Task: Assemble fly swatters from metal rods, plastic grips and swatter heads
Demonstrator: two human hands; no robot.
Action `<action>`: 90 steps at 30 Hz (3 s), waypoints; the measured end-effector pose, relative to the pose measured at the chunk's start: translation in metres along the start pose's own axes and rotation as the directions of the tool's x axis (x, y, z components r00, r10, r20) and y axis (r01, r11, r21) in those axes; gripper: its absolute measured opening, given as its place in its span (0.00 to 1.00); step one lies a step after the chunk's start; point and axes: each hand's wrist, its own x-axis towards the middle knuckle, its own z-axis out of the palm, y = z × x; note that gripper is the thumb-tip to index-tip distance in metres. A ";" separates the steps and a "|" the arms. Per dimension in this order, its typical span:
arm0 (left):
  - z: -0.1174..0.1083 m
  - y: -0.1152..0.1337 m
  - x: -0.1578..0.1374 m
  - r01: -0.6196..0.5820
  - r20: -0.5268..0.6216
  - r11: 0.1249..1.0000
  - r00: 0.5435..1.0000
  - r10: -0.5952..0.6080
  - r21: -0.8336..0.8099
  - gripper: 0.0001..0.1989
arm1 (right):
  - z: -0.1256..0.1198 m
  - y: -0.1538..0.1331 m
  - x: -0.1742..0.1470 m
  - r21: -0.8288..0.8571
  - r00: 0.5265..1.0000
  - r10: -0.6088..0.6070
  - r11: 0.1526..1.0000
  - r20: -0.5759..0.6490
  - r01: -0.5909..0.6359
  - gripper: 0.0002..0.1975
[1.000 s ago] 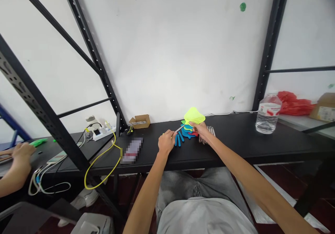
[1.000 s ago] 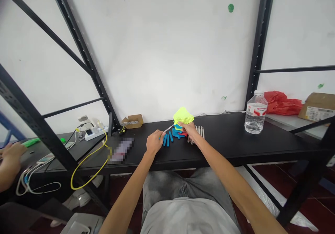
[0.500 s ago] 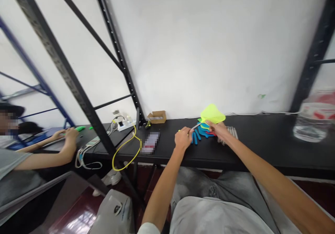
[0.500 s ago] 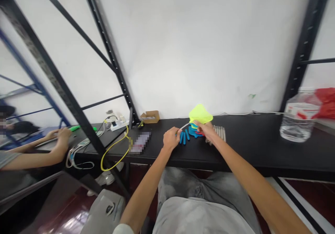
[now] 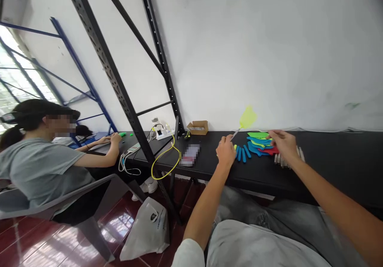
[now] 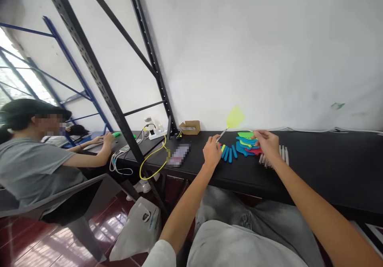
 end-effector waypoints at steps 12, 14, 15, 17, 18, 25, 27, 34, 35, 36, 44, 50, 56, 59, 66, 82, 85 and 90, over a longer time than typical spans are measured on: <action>0.013 -0.017 0.012 0.260 0.026 0.958 0.964 -0.264 0.119 0.19 | -0.003 0.002 -0.007 -0.447 0.940 -0.279 0.828 0.196 0.339 0.14; 0.014 -0.019 0.012 0.283 0.023 0.946 0.957 -0.290 0.158 0.20 | -0.003 0.002 -0.008 -0.480 0.935 -0.279 0.803 0.219 0.352 0.14; 0.013 -0.020 0.012 0.291 0.020 0.940 0.954 -0.299 0.176 0.20 | -0.003 0.002 -0.008 -0.494 0.933 -0.279 0.793 0.226 0.357 0.14; 0.012 -0.020 0.011 0.300 0.012 0.931 0.951 -0.309 0.206 0.21 | -0.004 0.002 -0.008 -0.521 0.928 -0.287 0.769 0.237 0.371 0.14; 0.012 -0.020 0.011 0.301 0.012 0.928 0.950 -0.311 0.219 0.21 | -0.005 0.002 -0.008 -0.536 0.925 -0.291 0.754 0.244 0.379 0.14; 0.011 -0.018 0.010 0.303 0.011 0.907 0.947 -0.320 0.294 0.17 | -0.007 0.004 -0.007 -0.673 0.898 -0.329 0.595 0.294 0.439 0.15; 0.012 -0.018 0.010 0.302 0.014 0.902 0.947 -0.322 0.309 0.16 | -0.006 0.004 -0.007 -0.696 0.897 -0.331 0.569 0.293 0.437 0.15; 0.014 -0.015 0.011 0.292 0.032 0.902 0.947 -0.318 0.319 0.17 | -0.012 -0.006 -0.004 -0.753 0.909 -0.325 0.521 0.261 0.402 0.15; 0.014 -0.015 0.012 0.296 0.038 0.901 0.945 -0.324 0.316 0.17 | -0.014 -0.006 -0.003 -0.775 0.921 -0.313 0.512 0.233 0.370 0.15; 0.013 -0.015 0.012 0.302 0.045 0.901 0.942 -0.332 0.313 0.17 | -0.016 -0.006 -0.002 -0.801 0.934 -0.289 0.498 0.210 0.334 0.14; 0.011 -0.021 0.017 0.367 0.000 0.872 0.922 -0.388 0.324 0.17 | -0.019 -0.007 -0.002 -0.876 0.961 -0.116 0.395 0.250 0.276 0.11; 0.015 -0.027 0.020 0.333 -0.005 0.882 0.936 -0.351 0.333 0.16 | -0.018 -0.012 -0.002 -0.927 0.986 -0.032 0.337 0.164 0.166 0.13; 0.015 -0.025 0.020 0.337 0.035 0.889 0.930 -0.365 0.311 0.15 | -0.024 -0.013 -0.004 -0.990 0.999 0.034 0.138 0.024 0.019 0.15; 0.013 -0.025 0.020 0.323 0.038 0.900 0.936 -0.349 0.291 0.14 | -0.026 -0.015 -0.004 -0.993 0.994 0.110 0.116 -0.006 -0.019 0.17; 0.013 -0.027 0.019 0.240 -0.009 0.945 0.970 -0.244 0.221 0.13 | -0.030 -0.014 -0.001 -0.986 0.987 0.154 0.158 -0.032 -0.057 0.17; 0.009 -0.025 0.020 0.176 0.006 0.981 0.984 -0.177 0.080 0.11 | -0.061 -0.006 0.018 -0.938 0.946 0.244 0.220 -0.214 -0.269 0.18; 0.008 -0.025 0.020 0.180 0.012 0.981 0.983 -0.181 0.075 0.11 | -0.063 -0.004 0.022 -0.941 0.945 0.255 0.215 -0.203 -0.261 0.18; 0.007 -0.025 0.020 0.174 0.045 0.983 0.983 -0.177 0.059 0.11 | -0.074 -0.006 0.026 -0.945 0.950 0.264 0.234 -0.165 -0.229 0.22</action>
